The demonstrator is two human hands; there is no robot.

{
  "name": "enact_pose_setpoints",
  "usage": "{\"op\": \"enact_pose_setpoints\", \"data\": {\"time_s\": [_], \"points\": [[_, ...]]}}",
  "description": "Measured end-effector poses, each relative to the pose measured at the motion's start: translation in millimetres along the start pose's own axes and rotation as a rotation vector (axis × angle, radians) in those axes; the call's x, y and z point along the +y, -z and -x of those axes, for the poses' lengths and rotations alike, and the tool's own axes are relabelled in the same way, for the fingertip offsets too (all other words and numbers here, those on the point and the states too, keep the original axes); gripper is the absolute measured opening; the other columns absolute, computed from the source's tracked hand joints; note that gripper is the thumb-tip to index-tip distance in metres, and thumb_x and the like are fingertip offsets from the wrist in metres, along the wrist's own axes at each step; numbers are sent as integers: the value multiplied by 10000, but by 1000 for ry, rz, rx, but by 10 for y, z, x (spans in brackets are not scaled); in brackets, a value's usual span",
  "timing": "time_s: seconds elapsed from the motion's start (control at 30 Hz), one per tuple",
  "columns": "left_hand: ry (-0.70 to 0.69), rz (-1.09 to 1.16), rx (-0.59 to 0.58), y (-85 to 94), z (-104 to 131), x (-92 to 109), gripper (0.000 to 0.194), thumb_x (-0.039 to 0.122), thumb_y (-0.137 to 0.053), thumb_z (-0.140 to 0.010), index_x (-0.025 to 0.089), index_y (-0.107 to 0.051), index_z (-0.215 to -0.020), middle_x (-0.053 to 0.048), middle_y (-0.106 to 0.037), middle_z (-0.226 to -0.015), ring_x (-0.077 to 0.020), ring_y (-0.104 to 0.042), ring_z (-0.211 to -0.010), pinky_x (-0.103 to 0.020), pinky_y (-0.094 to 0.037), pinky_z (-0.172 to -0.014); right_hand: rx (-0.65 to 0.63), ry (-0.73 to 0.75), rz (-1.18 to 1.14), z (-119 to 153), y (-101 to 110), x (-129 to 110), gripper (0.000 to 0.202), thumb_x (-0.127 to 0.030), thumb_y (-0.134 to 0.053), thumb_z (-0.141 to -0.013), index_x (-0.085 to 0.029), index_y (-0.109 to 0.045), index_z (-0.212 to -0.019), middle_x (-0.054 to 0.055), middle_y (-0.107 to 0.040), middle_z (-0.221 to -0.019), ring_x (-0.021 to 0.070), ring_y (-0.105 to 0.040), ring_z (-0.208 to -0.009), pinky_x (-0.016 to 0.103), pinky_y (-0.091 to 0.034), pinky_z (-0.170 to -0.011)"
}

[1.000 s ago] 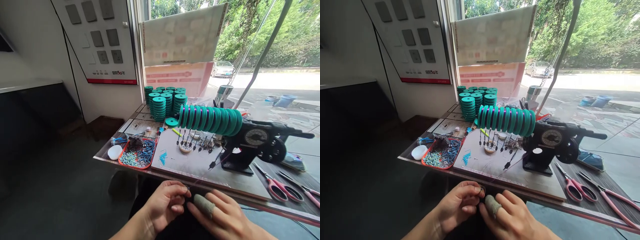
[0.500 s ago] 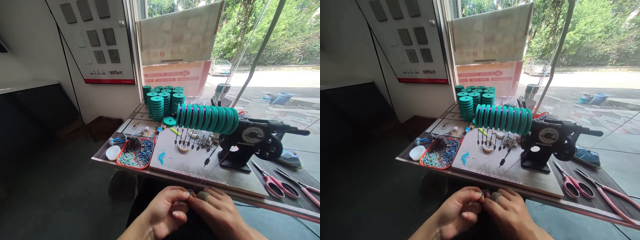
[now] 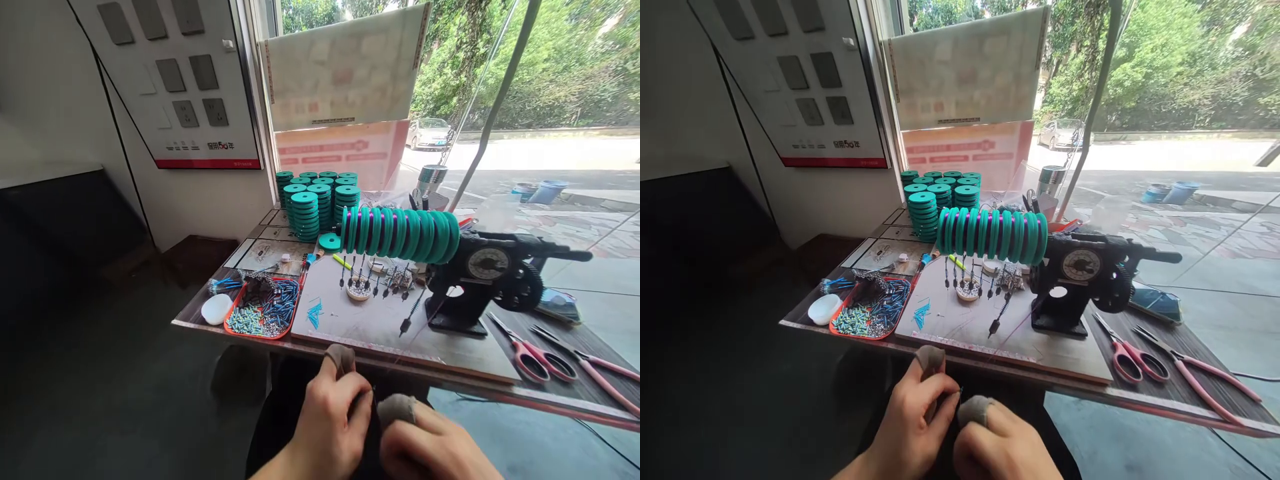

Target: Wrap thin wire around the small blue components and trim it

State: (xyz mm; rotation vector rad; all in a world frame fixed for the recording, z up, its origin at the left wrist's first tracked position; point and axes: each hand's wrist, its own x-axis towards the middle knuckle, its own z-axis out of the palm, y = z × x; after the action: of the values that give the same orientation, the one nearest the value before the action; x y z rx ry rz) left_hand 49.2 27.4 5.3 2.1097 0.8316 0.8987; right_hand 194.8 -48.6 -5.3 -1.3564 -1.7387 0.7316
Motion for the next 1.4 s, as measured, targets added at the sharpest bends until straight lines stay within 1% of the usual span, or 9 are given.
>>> {"op": "enact_pose_setpoints", "data": {"time_s": [0.1, 0.23, 0.43, 0.6, 0.77, 0.97, 1.07, 1.2, 1.4], "points": [[-149, -96, 171, -78, 137, -155, 215, 100, -549, -750, 193, -714, -851, -87, -599, -792, -186, -580, -707, -270, -472, -671, -146, 131, 108, -321, 219, -332, 246, -207, -446, -843, -189, -573, -633, -5, -557, -612, 90, -446, -520, 176, -342, -490], [82, -3, 377, -115, 167, -341, 196, 155, -716, -655, 246, -749, -825, -94, -671, -827, -251, -608, -809, -318, -464, -785, -222, -188, -200, -972, 382, -524, 92, -190, -554, -748, -157, -583, -667, -21, -572, -609, 102, -506, -591, 192, -400, -568], [181, 356, 177, 46, -6, -133, 135, 173, -634, -746, 226, -748, -797, -95, -678, -822, -224, -593, -806, -309, -440, -795, -284, -221, -199, -1166, 302, -443, 70, -161, -551, -736, -146, -585, -676, -49, -508, -537, 74, -455, -484, 173, -358, -455], [858, 1047, 36, 121, -169, 32, 97, 69, -680, -608, 145, -623, -584, -8, -590, -613, -36, -381, -433, -137, -272, -384, 232, 553, 458, -544, 344, -297, 181, -112, -434, -871, -180, -600, -847, 14, -627, -710, 117, -532, -586, 237, -396, -554], [1106, 1252, -61, 95, -199, -24, 141, 54, -653, -541, 132, -551, -601, 20, -519, -529, -33, -426, -421, -105, -200, -355, 172, 815, 778, -318, 201, -66, 371, -51, -285, -914, -131, -640, -843, 9, -601, -596, 115, -492, -478, 284, -386, -525], [991, 1173, -74, 81, -173, -8, 99, 68, -681, -565, 118, -595, -558, 18, -508, -579, -23, -357, -431, -128, -205, -367, 187, 793, 742, -265, 66, 9, 407, -54, -243, -925, -138, -627, -818, 21, -596, -585, 124, -511, -499, 261, -389, -488], [634, 836, -30, 107, -149, -6, 114, 74, -692, -631, 135, -655, -543, -25, -571, -703, -70, -435, -542, -165, -319, -453, 128, 693, 508, -231, 39, -64, 459, -158, -224, -968, -176, -561, -657, -9, -527, -514, 97, -444, -440, 219, -325, -415], [203, 349, 86, 85, -37, -142, 126, 132, -659, -713, 219, -747, -737, -80, -641, -831, -200, -553, -783, -277, -424, -755, -29, 253, -54, -532, 176, -302, 267, -292, -458, -899, -182, -559, -678, -20, -579, -607, 81, -511, -544, 165, -391, -506], [190, 306, 186, 50, 38, -276, 157, 175, -672, -711, 241, -749, -831, -102, -678, -815, -260, -583, -843, -353, -414, -847, -211, -205, -317, -1197, 269, -485, 96, -200, -571, -706, -137, -571, -634, -26, -543, -541, 87, -491, -495, 181, -395, -465]]}}
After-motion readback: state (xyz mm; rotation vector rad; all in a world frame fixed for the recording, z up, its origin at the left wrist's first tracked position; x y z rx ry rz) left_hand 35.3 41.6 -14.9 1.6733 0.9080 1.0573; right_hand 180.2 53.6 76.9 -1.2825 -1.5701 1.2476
